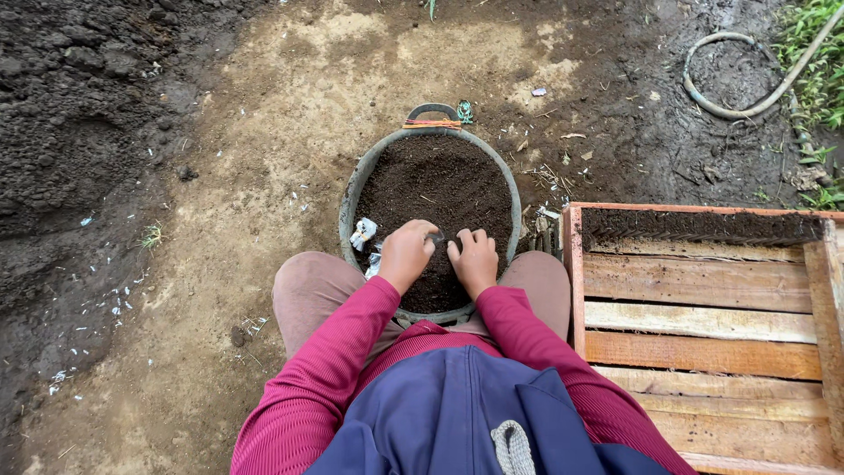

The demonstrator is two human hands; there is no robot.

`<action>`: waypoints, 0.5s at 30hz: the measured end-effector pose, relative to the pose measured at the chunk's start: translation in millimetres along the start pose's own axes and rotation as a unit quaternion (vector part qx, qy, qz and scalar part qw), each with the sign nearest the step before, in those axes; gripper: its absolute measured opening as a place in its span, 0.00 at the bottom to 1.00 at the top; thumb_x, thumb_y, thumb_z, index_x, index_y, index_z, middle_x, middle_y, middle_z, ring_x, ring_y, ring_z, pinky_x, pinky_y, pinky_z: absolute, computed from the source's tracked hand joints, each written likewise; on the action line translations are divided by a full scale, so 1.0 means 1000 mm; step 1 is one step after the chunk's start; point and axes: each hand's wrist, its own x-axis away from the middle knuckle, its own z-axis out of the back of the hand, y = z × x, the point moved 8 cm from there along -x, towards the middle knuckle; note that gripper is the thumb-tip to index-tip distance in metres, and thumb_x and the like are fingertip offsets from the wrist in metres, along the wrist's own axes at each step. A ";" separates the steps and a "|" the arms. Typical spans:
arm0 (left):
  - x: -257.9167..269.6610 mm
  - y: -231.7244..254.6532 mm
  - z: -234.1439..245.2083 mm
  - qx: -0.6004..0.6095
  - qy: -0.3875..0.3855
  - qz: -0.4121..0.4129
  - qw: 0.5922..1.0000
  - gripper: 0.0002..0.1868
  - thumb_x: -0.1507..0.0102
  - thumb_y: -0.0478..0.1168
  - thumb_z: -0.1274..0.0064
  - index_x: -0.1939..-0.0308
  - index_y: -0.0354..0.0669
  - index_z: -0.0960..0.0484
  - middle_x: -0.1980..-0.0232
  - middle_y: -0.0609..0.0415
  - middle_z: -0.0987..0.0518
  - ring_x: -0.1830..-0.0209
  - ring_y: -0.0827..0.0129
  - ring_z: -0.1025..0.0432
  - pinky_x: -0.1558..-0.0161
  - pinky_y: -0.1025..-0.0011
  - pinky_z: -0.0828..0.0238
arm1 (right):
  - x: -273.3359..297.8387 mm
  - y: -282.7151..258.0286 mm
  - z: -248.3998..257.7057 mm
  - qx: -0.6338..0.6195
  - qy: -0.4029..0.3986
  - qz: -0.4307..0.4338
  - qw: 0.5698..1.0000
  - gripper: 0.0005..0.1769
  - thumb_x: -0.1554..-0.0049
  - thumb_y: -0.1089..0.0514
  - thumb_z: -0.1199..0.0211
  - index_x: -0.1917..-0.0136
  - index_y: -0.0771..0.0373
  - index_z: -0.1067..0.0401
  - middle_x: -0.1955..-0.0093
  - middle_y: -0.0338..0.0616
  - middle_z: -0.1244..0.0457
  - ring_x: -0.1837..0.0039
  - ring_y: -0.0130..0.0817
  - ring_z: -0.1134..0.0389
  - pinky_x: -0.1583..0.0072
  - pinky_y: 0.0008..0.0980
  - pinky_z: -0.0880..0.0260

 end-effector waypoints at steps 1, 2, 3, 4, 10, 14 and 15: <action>0.003 0.005 -0.005 0.009 -0.026 -0.006 1.000 0.10 0.46 0.40 0.51 0.63 0.61 0.20 0.59 0.67 0.22 0.54 0.72 0.27 0.54 0.72 0.29 | -0.007 0.012 -0.014 -0.076 -0.020 -0.012 0.997 0.16 0.52 0.44 0.42 0.52 0.51 0.32 0.56 0.44 0.40 0.52 0.48 0.36 0.54 0.48 0.32; 0.003 0.010 -0.009 0.018 -0.047 -0.010 0.999 0.11 0.46 0.40 0.51 0.62 0.59 0.20 0.59 0.65 0.22 0.55 0.69 0.26 0.54 0.70 0.29 | -0.019 0.022 -0.027 -0.152 -0.039 -0.019 0.987 0.12 0.54 0.51 0.39 0.55 0.53 0.30 0.60 0.48 0.38 0.55 0.52 0.33 0.53 0.50 0.32; 0.000 0.014 -0.010 0.019 -0.043 -0.011 0.999 0.11 0.46 0.40 0.51 0.62 0.59 0.20 0.59 0.65 0.22 0.55 0.69 0.26 0.54 0.70 0.29 | -0.034 0.022 -0.026 -0.150 -0.036 -0.017 0.988 0.12 0.54 0.51 0.39 0.55 0.53 0.30 0.60 0.48 0.38 0.55 0.52 0.33 0.53 0.50 0.32; 0.002 0.018 -0.016 0.021 -0.081 -0.010 0.996 0.11 0.46 0.39 0.52 0.62 0.58 0.20 0.59 0.63 0.22 0.55 0.68 0.26 0.54 0.70 0.29 | -0.037 0.041 -0.041 -0.309 -0.084 -0.170 0.932 0.13 0.56 0.47 0.35 0.57 0.50 0.27 0.62 0.45 0.36 0.57 0.46 0.32 0.57 0.46 0.31; -0.013 0.036 -0.029 0.012 -0.162 0.000 0.987 0.07 0.47 0.38 0.53 0.67 0.46 0.21 0.66 0.53 0.22 0.61 0.58 0.25 0.58 0.63 0.26 | -0.049 -0.015 0.016 -0.741 -0.072 -0.310 0.591 0.06 0.55 0.64 0.32 0.64 0.64 0.28 0.69 0.47 0.37 0.67 0.39 0.33 0.67 0.32 0.31; -0.018 0.029 -0.037 0.038 -0.191 0.042 0.980 0.08 0.52 0.36 0.52 0.75 0.32 0.23 0.72 0.39 0.23 0.65 0.44 0.26 0.62 0.51 0.27 | -0.052 -0.014 0.040 -0.680 0.040 -0.276 0.678 0.13 0.48 0.53 0.38 0.70 0.59 0.32 0.73 0.39 0.39 0.69 0.27 0.35 0.68 0.23 0.34; -0.019 0.031 -0.033 0.038 -0.191 0.045 0.980 0.08 0.52 0.36 0.52 0.75 0.32 0.23 0.72 0.39 0.23 0.65 0.44 0.26 0.62 0.51 0.27 | -0.050 -0.021 0.047 -0.679 0.038 -0.276 0.679 0.13 0.48 0.53 0.38 0.70 0.59 0.32 0.73 0.39 0.39 0.69 0.27 0.35 0.68 0.23 0.34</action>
